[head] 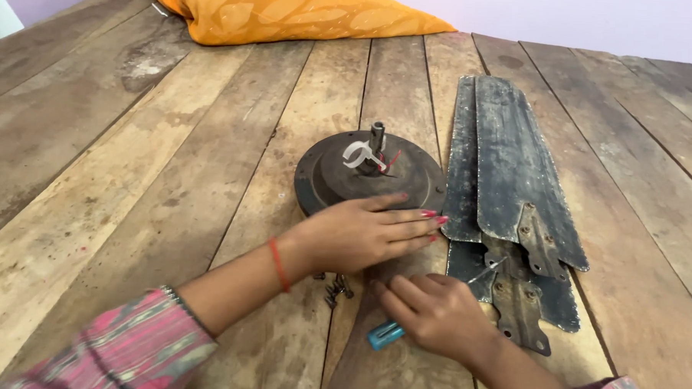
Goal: The person attaches ceiling fan blades to the motor housing using a screwdriver and screws. They align each blade, insert screws, and tighten them to secure the blades in place.
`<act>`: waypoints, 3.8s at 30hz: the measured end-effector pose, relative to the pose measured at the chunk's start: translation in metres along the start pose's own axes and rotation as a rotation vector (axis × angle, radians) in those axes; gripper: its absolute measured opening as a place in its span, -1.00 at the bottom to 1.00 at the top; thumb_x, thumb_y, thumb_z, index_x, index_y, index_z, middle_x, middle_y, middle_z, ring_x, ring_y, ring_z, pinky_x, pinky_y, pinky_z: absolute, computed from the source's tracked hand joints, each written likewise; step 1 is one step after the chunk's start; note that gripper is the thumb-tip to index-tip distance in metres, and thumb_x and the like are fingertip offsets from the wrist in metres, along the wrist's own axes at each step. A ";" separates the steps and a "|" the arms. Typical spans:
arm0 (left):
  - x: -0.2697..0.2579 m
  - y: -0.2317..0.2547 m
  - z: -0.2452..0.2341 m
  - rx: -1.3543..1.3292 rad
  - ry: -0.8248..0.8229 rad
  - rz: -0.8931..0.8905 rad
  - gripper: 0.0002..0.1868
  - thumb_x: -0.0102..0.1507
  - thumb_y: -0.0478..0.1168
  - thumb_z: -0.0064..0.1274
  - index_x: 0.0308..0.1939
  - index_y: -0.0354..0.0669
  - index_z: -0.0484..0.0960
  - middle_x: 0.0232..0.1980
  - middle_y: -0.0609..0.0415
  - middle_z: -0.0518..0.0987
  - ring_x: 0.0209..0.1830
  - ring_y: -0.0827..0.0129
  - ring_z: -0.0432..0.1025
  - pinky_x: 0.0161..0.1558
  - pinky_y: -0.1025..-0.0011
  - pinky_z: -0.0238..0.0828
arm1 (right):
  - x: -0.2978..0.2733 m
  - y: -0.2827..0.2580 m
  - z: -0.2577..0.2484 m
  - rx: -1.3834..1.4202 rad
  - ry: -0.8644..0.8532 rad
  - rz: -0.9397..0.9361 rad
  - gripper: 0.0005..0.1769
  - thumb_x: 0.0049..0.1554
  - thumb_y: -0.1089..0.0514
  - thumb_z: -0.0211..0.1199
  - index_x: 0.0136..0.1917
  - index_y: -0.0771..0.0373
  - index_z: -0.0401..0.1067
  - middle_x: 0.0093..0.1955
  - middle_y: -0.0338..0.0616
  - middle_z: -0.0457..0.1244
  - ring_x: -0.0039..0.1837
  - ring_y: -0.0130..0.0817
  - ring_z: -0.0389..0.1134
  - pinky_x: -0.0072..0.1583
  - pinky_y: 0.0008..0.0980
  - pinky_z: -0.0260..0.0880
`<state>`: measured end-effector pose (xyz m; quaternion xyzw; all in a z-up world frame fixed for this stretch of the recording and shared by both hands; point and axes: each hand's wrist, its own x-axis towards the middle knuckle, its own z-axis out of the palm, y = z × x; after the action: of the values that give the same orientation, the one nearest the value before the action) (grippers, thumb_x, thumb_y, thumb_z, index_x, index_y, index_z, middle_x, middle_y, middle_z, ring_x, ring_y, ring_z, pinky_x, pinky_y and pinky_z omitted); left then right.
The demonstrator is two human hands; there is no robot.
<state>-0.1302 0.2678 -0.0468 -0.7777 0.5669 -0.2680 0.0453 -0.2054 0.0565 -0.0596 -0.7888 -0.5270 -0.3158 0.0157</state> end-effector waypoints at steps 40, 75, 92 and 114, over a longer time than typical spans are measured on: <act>-0.078 0.009 0.002 -0.156 0.114 -0.671 -0.16 0.40 0.21 -0.21 0.63 -0.09 -0.07 0.70 -0.01 -0.11 0.70 0.12 -0.26 0.48 -0.35 -0.58 | 0.097 0.079 -0.035 0.239 -0.492 0.685 -0.69 0.06 0.04 0.35 0.04 0.20 0.51 -0.09 0.00 0.40 0.00 0.04 0.43 0.02 -0.02 0.42; -0.085 0.018 -0.022 0.011 0.254 -0.615 -0.20 0.43 0.28 -0.36 0.63 -0.09 0.08 0.70 -0.05 -0.01 0.72 0.23 -0.12 0.46 -0.34 -0.77 | 0.056 0.083 -0.128 0.287 0.197 0.488 -0.74 0.28 0.12 0.21 0.16 0.32 0.40 -0.04 -0.03 0.37 -0.02 -0.29 0.46 0.07 -0.27 0.55; -0.078 0.041 -0.029 -0.803 0.135 -0.958 -0.57 0.37 0.02 -0.07 0.06 -0.18 0.73 0.09 -0.04 0.73 0.08 0.20 0.65 0.13 0.26 0.57 | 0.022 0.124 -0.130 0.476 0.250 0.768 -0.70 0.26 0.02 0.21 0.13 0.27 0.38 -0.13 -0.15 0.35 -0.06 -0.48 0.45 -0.26 -0.49 0.44; -0.059 0.071 -0.028 -1.244 -0.022 -0.902 -0.55 0.45 -0.01 -0.28 0.19 -0.11 0.62 0.02 0.05 0.65 -0.06 0.36 0.54 0.05 0.36 0.46 | 0.005 0.140 -0.111 0.346 0.090 0.885 -0.53 0.21 -0.14 0.19 0.21 0.25 0.37 -0.11 -0.09 0.37 -0.03 -0.33 0.47 -0.11 -0.33 0.52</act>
<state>-0.2166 0.3031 -0.0714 -0.8186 0.2408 0.1154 -0.5086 -0.1395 -0.0412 0.0751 -0.9088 -0.1843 -0.2205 0.3026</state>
